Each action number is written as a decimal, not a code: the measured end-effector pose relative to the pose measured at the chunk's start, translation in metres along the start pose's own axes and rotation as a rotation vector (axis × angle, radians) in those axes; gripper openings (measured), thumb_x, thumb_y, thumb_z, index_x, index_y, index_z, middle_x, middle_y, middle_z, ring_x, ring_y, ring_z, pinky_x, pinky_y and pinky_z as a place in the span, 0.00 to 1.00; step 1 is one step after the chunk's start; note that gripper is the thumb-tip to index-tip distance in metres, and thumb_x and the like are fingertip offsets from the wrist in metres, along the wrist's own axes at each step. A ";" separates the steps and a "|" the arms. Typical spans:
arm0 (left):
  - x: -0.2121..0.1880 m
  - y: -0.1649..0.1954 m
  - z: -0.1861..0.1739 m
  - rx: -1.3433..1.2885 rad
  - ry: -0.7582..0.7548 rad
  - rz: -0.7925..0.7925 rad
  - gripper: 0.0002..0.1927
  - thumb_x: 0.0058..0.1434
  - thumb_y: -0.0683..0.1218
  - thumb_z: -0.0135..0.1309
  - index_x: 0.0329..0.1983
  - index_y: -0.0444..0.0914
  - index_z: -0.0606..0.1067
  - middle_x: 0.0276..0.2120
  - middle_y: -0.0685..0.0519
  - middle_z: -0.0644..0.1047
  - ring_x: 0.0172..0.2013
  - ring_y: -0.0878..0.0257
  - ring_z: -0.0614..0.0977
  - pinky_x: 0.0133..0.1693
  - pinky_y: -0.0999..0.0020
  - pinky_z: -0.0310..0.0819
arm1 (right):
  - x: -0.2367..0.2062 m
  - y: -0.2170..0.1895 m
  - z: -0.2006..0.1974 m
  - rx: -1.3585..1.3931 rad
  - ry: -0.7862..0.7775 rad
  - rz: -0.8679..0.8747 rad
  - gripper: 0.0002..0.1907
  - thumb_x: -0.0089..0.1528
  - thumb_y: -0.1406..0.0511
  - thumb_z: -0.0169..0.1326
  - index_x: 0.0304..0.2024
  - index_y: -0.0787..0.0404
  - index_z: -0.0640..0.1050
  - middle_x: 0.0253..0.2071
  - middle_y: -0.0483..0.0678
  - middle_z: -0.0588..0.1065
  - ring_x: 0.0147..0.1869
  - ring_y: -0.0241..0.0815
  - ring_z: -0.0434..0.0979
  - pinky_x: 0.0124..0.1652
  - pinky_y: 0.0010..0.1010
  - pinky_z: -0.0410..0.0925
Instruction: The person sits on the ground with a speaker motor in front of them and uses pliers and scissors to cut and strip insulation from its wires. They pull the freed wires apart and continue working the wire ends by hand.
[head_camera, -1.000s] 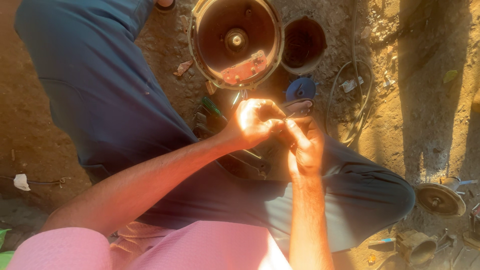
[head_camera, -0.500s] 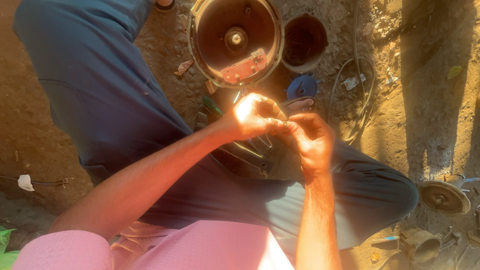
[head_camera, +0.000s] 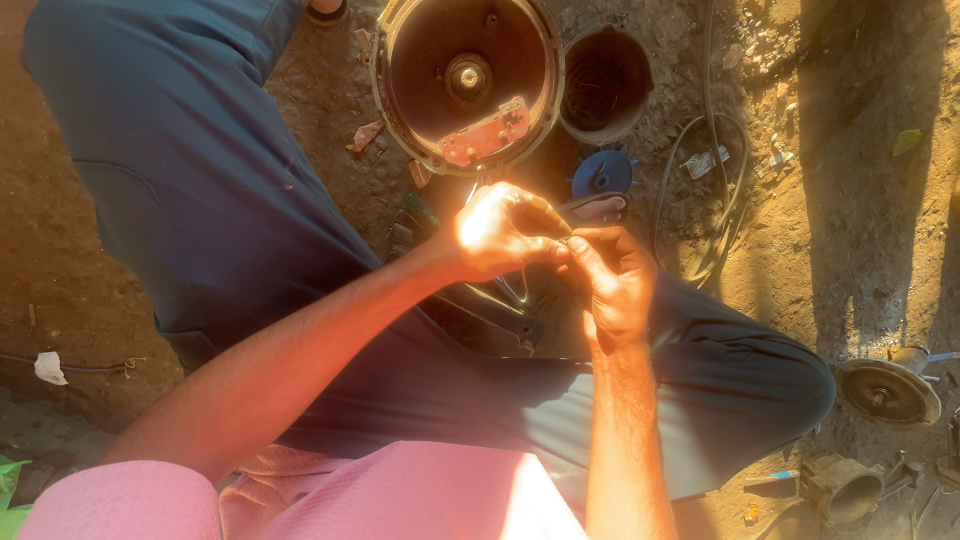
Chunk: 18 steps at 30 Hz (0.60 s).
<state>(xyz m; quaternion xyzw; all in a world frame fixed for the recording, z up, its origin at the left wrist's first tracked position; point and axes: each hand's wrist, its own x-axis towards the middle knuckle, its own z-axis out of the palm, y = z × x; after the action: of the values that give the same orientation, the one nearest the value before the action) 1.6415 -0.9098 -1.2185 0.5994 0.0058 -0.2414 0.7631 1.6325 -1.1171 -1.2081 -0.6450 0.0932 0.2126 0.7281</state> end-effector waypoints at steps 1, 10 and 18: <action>-0.001 0.001 0.002 0.040 0.033 -0.001 0.11 0.58 0.43 0.62 0.43 0.33 0.83 0.33 0.50 0.86 0.35 0.66 0.86 0.39 0.69 0.81 | 0.000 0.001 0.000 0.018 -0.006 -0.015 0.02 0.68 0.74 0.56 0.43 0.66 0.79 0.39 0.49 0.79 0.41 0.38 0.80 0.44 0.30 0.74; 0.005 -0.015 -0.006 -0.176 0.010 0.004 0.10 0.56 0.41 0.65 0.39 0.31 0.83 0.32 0.49 0.85 0.32 0.67 0.85 0.37 0.71 0.81 | -0.001 -0.007 0.010 -0.029 0.012 -0.005 0.02 0.67 0.74 0.55 0.42 0.66 0.78 0.40 0.50 0.80 0.43 0.40 0.82 0.49 0.33 0.76; 0.005 -0.022 -0.009 -0.193 0.001 -0.019 0.09 0.56 0.40 0.63 0.38 0.30 0.83 0.30 0.48 0.84 0.31 0.67 0.84 0.35 0.71 0.80 | -0.006 -0.009 0.019 -0.322 0.115 -0.153 0.10 0.64 0.76 0.60 0.47 0.64 0.77 0.42 0.47 0.79 0.46 0.36 0.80 0.49 0.28 0.74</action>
<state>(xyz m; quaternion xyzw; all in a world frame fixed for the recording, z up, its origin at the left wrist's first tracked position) 1.6402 -0.9067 -1.2430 0.5232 0.0351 -0.2468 0.8149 1.6286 -1.1006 -1.1954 -0.7696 0.0504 0.1316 0.6227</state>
